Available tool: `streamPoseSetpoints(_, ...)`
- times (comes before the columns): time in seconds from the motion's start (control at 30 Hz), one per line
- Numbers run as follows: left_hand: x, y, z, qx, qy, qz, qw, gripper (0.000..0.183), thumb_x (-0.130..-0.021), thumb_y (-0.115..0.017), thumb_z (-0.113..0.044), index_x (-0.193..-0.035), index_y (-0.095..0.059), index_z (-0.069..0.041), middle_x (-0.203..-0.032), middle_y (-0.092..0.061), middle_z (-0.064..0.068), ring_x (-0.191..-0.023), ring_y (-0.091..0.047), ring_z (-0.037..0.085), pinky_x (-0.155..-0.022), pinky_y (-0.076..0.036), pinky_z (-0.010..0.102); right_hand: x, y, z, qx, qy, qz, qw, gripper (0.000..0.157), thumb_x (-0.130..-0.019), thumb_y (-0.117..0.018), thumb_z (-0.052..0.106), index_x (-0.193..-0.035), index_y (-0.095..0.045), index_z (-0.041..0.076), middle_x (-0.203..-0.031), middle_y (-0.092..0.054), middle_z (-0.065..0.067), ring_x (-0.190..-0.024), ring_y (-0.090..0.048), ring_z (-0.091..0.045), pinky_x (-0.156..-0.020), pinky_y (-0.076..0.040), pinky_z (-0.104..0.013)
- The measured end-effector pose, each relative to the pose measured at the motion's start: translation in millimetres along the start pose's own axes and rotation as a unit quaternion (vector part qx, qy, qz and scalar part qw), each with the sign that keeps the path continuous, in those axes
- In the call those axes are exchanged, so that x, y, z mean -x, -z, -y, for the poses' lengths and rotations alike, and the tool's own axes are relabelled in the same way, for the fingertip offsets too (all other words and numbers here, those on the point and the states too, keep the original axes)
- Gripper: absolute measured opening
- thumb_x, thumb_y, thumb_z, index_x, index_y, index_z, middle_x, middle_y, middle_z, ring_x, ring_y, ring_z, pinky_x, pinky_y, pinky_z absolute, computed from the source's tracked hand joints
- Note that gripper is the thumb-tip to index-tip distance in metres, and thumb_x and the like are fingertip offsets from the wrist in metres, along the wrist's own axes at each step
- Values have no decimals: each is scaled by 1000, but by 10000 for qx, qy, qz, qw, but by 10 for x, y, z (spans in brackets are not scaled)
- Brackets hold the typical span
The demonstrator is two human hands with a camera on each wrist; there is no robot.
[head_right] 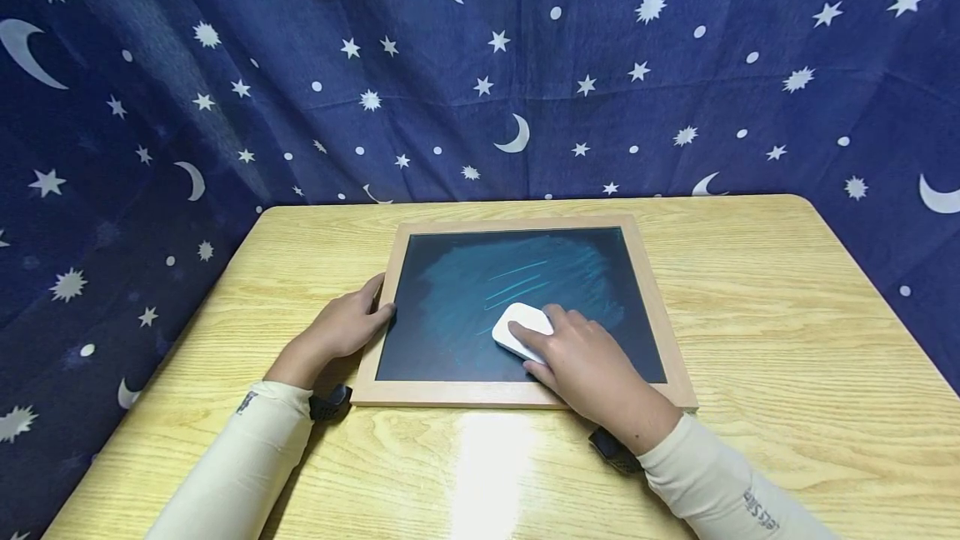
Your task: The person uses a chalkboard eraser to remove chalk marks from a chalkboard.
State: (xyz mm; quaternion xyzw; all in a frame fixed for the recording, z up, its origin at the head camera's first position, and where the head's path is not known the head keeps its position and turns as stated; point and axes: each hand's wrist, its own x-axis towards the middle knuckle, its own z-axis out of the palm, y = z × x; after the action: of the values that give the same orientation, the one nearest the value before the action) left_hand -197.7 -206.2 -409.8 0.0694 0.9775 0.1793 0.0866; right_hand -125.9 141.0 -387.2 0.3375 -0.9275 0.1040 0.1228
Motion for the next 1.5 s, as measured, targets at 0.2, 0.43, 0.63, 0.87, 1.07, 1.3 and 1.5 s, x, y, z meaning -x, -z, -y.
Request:
streamPoseSetpoints(0.2, 0, 3, -5, 8, 3, -16, 10000, 68, -100, -41, -42, -159, -24, -14, -137, -61, 20, -121, -62, 41, -96, -49, 53, 7, -18, 205, 19, 308, 141, 9994, 49, -88, -75, 31, -136, -64, 23, -117, -63, -20, -92, -65, -34, -77, -55, -48)
streamPoseSetpoints(0.43, -2, -2, -2, -1, 7, 9, 10000, 68, -100, -40, -43, -159, -24, -15, -137, -61, 20, -121, -62, 41, -96, -49, 53, 18, -27, 254, -51, 171, 280, 9994, 50, -89, -74, 33, -137, -63, 27, -120, -63, -17, -96, -65, -32, -79, -55, -47)
streamPoseSetpoints(0.63, 3, 3, -2, 12, -7, 10, 10000, 67, -100, -41, -42, -159, -24, -15, -136, -62, 20, -119, -63, 41, -95, -49, 53, 4, -28, 209, -289, -39, 379, 9989, 50, -91, -72, 33, -139, -61, 27, -123, -63, -16, -105, -65, -33, -84, -55, -49)
streamPoseSetpoints(0.87, 3, 5, -5, 25, -46, -12, 10000, 66, -100, -41, -42, -159, -25, -16, -134, -63, 19, -118, -63, 41, -94, -50, 53, -13, -22, 69, -398, -456, 330, 9976, 49, -92, -71, 31, -140, -60, 25, -120, -63, -20, -103, -65, -35, -85, -55, -51)
streamPoseSetpoints(1.07, 0, 7, -4, 39, -46, -5, 10000, 66, -100, -41, -42, -159, -25, -16, -134, -64, 19, -118, -64, 41, -94, -50, 53, -36, 39, -177, -375, -938, 391, 9941, 51, -93, -70, 28, -142, -59, 21, -118, -63, -24, -103, -64, -39, -85, -53, -55)
streamPoseSetpoints(1.3, -10, -5, 6, 66, -34, 20, 10000, 65, -100, -38, -44, -159, -25, -18, -135, -63, 18, -119, -63, 40, -94, -50, 53, -10, 95, -495, -323, -1363, 381, 9894, 53, -93, -69, 24, -143, -56, 13, -112, -64, -28, -103, -63, -43, -84, -52, -61)
streamPoseSetpoints(1.5, -17, -3, 2, 51, 8, 36, 10000, 65, -100, -39, -44, -159, -25, -19, -134, -64, 18, -117, -64, 40, -93, -50, 53, 18, 164, -621, -370, -1677, 558, 9836, 54, -94, -67, 26, -146, -53, 13, -122, -60, -33, -111, -60, -51, -82, -51, -67)
